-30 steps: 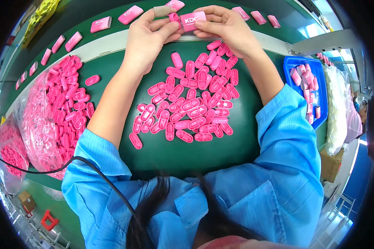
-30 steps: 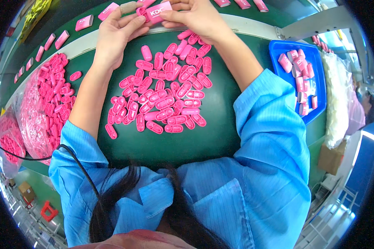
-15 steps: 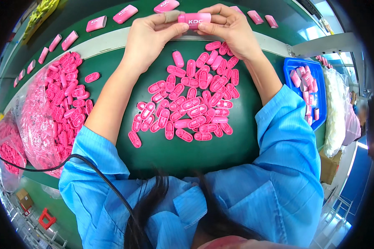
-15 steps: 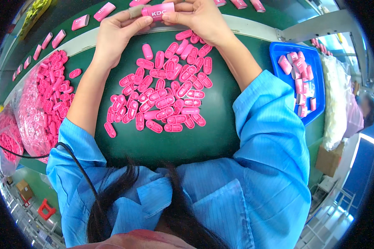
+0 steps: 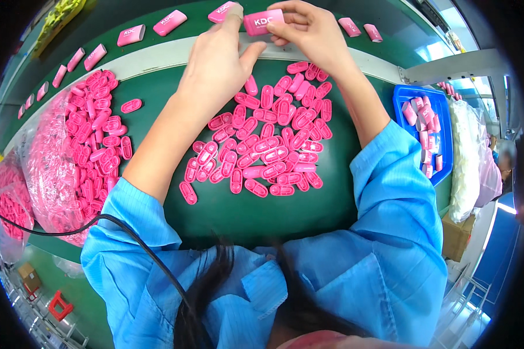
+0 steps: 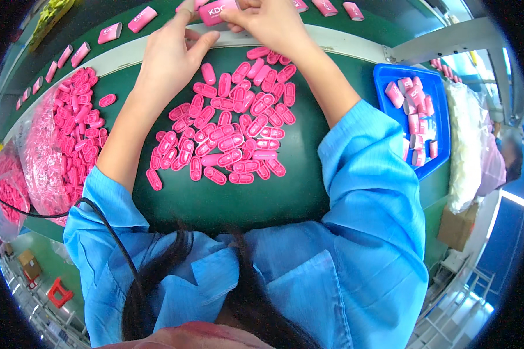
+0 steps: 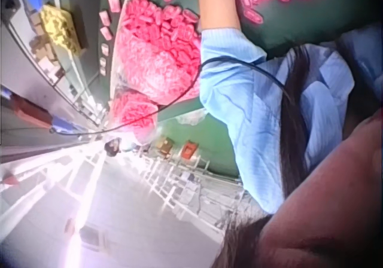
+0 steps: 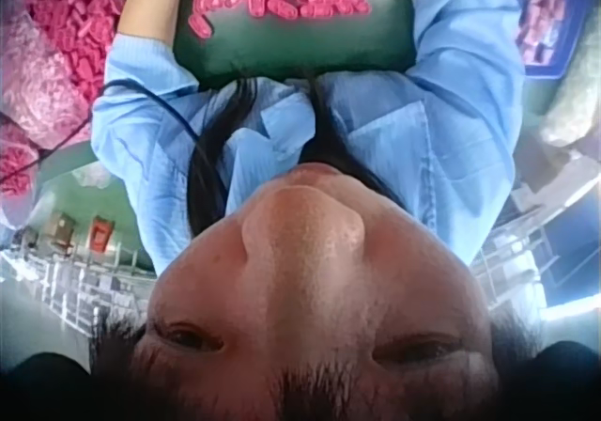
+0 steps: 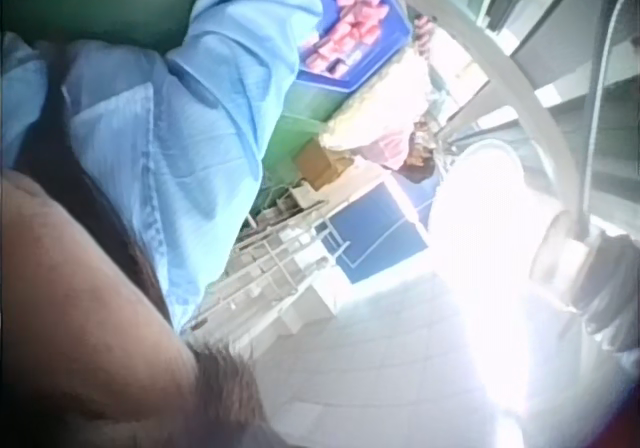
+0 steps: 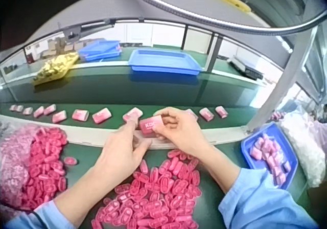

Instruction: The person assembles pink plastic capsule components by hand. They pick up two halves from a pile on a green table, press them together to form a complete capsule, and place the finished unit into a blue tray. The process is repeated continuously throughout the video.

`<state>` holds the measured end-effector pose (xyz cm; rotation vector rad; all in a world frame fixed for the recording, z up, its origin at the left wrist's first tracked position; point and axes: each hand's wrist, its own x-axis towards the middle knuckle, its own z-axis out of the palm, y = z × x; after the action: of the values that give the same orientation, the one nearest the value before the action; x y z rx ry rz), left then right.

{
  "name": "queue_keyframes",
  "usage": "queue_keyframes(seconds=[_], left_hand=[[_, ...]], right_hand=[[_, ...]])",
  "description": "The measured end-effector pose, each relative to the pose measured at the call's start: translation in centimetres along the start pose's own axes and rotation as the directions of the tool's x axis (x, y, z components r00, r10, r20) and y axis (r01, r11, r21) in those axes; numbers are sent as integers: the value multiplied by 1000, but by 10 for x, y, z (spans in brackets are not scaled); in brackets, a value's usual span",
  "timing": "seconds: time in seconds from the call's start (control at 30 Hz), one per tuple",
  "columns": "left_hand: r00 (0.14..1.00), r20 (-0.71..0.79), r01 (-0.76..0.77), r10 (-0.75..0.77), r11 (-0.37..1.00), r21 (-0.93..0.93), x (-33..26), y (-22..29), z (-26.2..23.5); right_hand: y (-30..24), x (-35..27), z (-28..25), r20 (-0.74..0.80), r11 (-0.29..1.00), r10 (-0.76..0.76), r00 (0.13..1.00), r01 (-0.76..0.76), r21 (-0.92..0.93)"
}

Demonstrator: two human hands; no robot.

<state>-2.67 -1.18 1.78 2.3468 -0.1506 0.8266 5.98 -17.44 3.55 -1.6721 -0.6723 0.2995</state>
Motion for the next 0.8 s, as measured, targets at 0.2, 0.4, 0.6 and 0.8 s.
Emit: queue_keyframes(seconds=[0.2,0.4,0.6,0.8], left_hand=[[883,457,-24,-110,960,278,1,27,-38],[800,598,-39,-45,991,128,1,24,-35],[896,444,-44,-8,993,107,-7,25,-18],[843,538,-40,-28,993,114,1,26,-13]], right_hand=[[20,60,-34,3,924,53,999,-48,-378],[37,51,-93,186,299,-187,965,236,-925],[-32,7,-56,-184,505,112,977,-215,-836],[-22,-9,-37,-92,945,158,983,-177,-274]])
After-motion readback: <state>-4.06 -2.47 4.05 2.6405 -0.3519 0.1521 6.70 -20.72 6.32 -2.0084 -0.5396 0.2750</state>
